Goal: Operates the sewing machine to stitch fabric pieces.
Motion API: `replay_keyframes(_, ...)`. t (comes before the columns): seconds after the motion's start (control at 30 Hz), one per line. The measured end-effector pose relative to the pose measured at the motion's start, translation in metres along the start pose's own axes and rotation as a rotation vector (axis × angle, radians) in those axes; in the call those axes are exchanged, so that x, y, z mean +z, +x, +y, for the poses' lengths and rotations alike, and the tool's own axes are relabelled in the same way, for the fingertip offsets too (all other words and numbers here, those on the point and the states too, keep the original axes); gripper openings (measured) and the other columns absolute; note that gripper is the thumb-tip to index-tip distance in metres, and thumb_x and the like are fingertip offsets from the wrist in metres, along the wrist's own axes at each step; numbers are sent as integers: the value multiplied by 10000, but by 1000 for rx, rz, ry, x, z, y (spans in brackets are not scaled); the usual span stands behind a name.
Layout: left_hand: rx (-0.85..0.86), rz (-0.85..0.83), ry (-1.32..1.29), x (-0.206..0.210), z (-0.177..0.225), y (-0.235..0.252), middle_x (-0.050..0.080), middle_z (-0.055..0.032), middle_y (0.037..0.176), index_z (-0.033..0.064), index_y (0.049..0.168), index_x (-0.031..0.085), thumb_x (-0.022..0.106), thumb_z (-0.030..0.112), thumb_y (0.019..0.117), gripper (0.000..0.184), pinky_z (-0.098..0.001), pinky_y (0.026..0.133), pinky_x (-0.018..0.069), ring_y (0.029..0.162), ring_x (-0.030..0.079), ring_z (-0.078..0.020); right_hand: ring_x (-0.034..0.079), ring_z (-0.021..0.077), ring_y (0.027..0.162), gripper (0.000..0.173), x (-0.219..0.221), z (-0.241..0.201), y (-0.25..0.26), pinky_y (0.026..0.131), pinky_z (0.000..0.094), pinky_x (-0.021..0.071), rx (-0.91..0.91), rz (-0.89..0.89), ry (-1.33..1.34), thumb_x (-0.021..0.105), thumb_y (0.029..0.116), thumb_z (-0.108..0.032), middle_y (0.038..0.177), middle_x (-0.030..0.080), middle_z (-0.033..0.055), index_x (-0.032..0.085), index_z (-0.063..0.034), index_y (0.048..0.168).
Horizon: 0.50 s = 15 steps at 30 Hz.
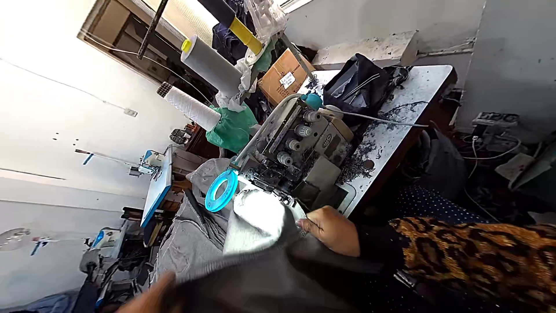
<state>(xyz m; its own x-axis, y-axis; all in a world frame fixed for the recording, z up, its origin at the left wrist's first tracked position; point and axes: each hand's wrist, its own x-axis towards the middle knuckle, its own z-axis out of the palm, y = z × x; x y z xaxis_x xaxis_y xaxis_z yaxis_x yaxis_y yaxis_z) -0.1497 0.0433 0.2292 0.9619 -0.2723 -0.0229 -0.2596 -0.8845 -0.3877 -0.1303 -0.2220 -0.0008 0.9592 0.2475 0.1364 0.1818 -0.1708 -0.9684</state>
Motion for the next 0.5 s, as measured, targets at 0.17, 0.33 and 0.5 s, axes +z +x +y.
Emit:
replay_keyframes(0.17, -42, 556, -73, 18, 64, 75, 608, -413, 1225, -147, 1225, 635, 579, -19, 925, 331, -712, 1014, 415, 1194, 562, -612, 590, 337, 732, 427, 5, -3, -8, 711, 493, 469, -9, 20, 42, 488, 1082, -261, 759, 583, 217, 614, 100, 893)
replay_keyframes(0.33, -96, 460, -586, 104, 206, 15, 693, -278, 978, -158, 1131, 638, 746, 129, 887, 392, -477, 759, 588, 836, 703, -352, 683, 489, 903, 297, 35, 16, -49, 835, 616, 506, -32, -215, -7, 587, 1018, -129, 886, 674, 329, 665, 145, 936)
replay_keyframes(0.5, -133, 547, -652, 155, 201, 15, 723, -177, 864, -80, 1152, 701, 638, -3, 860, 308, -349, 672, 579, 689, 683, -206, 602, 308, 511, 291, 60, 48, -52, 489, 441, 470, -418, 146, 1, 632, 904, -130, 563, 567, 174, 612, 33, 664)
